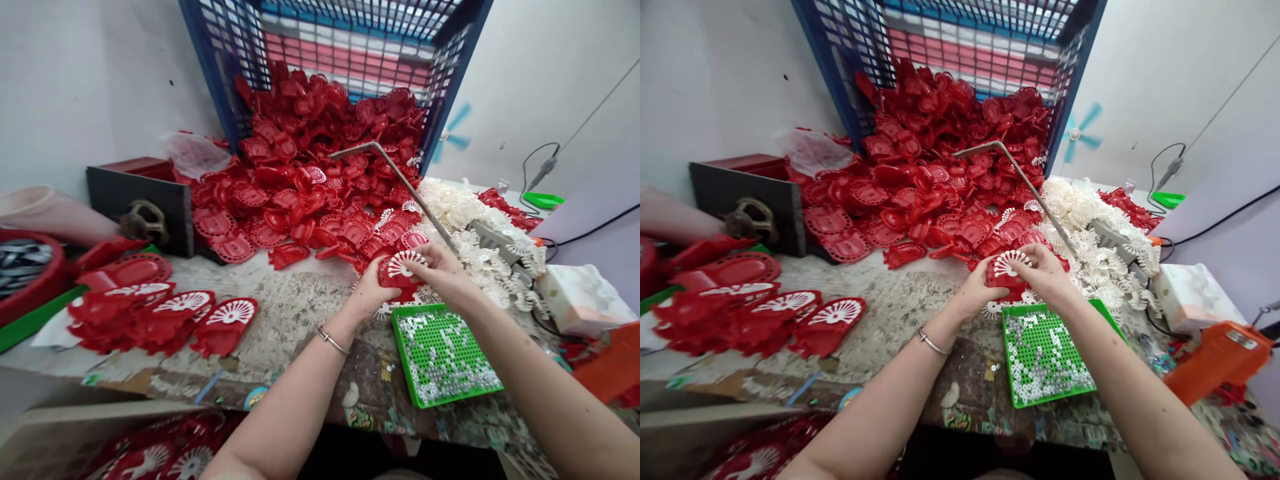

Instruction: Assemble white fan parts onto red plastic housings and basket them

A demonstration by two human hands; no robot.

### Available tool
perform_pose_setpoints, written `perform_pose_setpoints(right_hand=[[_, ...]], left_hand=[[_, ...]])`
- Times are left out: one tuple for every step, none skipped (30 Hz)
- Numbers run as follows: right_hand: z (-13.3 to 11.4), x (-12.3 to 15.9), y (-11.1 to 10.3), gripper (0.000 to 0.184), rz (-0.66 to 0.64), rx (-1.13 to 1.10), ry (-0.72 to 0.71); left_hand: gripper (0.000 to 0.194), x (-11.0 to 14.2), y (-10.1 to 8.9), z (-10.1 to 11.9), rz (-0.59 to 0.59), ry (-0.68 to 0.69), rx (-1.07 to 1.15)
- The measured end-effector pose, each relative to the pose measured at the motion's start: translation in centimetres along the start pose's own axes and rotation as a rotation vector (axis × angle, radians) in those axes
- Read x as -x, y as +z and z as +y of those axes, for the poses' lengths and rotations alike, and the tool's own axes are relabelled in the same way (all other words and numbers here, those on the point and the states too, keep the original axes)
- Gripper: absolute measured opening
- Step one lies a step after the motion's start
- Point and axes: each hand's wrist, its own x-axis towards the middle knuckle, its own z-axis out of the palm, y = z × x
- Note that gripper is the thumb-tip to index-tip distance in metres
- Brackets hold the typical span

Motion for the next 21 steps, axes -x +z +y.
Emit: perform_pose_setpoints(right_hand=[[0.3, 0.1, 0.7, 0.042, -0.003, 0.018, -0.016], [0.7, 0.0, 1.2, 0.04, -0.002, 0.039, -0.034], [1.1, -0.1, 1.5, 0.037, 0.002, 0.065, -0.054], [1.5, -0.3, 1.7, 0.035, 0.009, 0.095, -0.074], [1.8, -0.5, 1.7, 0.034, 0.017, 0.129, -0.095], [2.1, -0.7, 1.6, 0.033, 0.026, 0.167, -0.116], [2.4, -0.8, 1.5, 0.032, 0.035, 0.207, -0.14], [2.5, -0.9, 1.4, 0.03, 0.045, 0.248, -0.165], [2.6, -1.0, 1.2, 0.029, 0.055, 0.289, -0.192], [2.7, -1.1, 1.1, 0.027, 0.067, 0.328, -0.22], [2.6, -1.1, 1.0, 0.026, 0.078, 0.366, -0.25], [2.6, -1.1, 1.0, 0.025, 0.09, 0.401, -0.282], [2.6, -1.1, 1.0, 0.024, 0.103, 0.431, -0.314], [2.5, -1.1, 1.0, 0.023, 0.114, 0.456, -0.348], [2.5, -1.0, 0.9, 0.022, 0.124, 0.477, -0.381], [2.4, -1.0, 0.9, 0.022, 0.132, 0.494, -0.413], [2.4, -0.9, 0.9, 0.021, 0.14, 0.508, -0.443], [2.4, -0.9, 0.9, 0.021, 0.148, 0.521, -0.468], [2.3, -0.7, 0.8, 0.022, 0.157, 0.535, -0.489], [2.3, -0.6, 0.7, 0.024, 0.174, 0.55, -0.505], [2.2, -0.5, 0.7, 0.027, 0.192, 0.561, -0.507]], left_hand=[[0.08, 0.0, 0.1, 0.1, -0.003, -0.003, -0.013], [0.079, 0.1, 0.2, 0.1, -0.004, -0.008, -0.025], [0.078, 0.2, 0.3, 0.3, -0.006, -0.011, -0.031], [0.076, 0.2, 0.3, 0.4, -0.011, -0.014, -0.029], [0.075, 0.3, 0.4, 0.5, -0.017, -0.018, -0.021], [0.074, 0.3, 0.4, 0.5, -0.023, -0.023, -0.011], [0.073, 0.3, 0.4, 0.6, -0.028, -0.029, 0.0], [0.073, 0.3, 0.4, 0.6, -0.032, -0.035, 0.013], [0.073, 0.4, 0.4, 0.5, -0.034, -0.041, 0.03], [0.073, 0.4, 0.4, 0.5, -0.036, -0.045, 0.051], [0.073, 0.4, 0.5, 0.4, -0.042, -0.045, 0.079], [0.071, 0.4, 0.5, 0.4, -0.048, -0.044, 0.118], [0.067, 0.5, 0.6, 0.4, -0.051, -0.046, 0.166], [0.061, 0.5, 0.7, 0.3, -0.048, -0.049, 0.215], [0.056, 0.5, 0.8, 0.3, -0.038, -0.051, 0.259], [0.051, 0.5, 0.9, 0.3, -0.019, -0.052, 0.292], [0.048, 0.4, 1.0, 0.3, 0.008, -0.047, 0.312], [0.046, 0.4, 1.0, 0.3, 0.036, -0.035, 0.315], [0.045, 0.4, 1.0, 0.2, 0.059, -0.019, 0.304], [0.043, 0.3, 1.0, 0.2, 0.078, -0.001, 0.285], [0.041, 0.3, 0.9, 0.2, 0.095, 0.019, 0.262]])
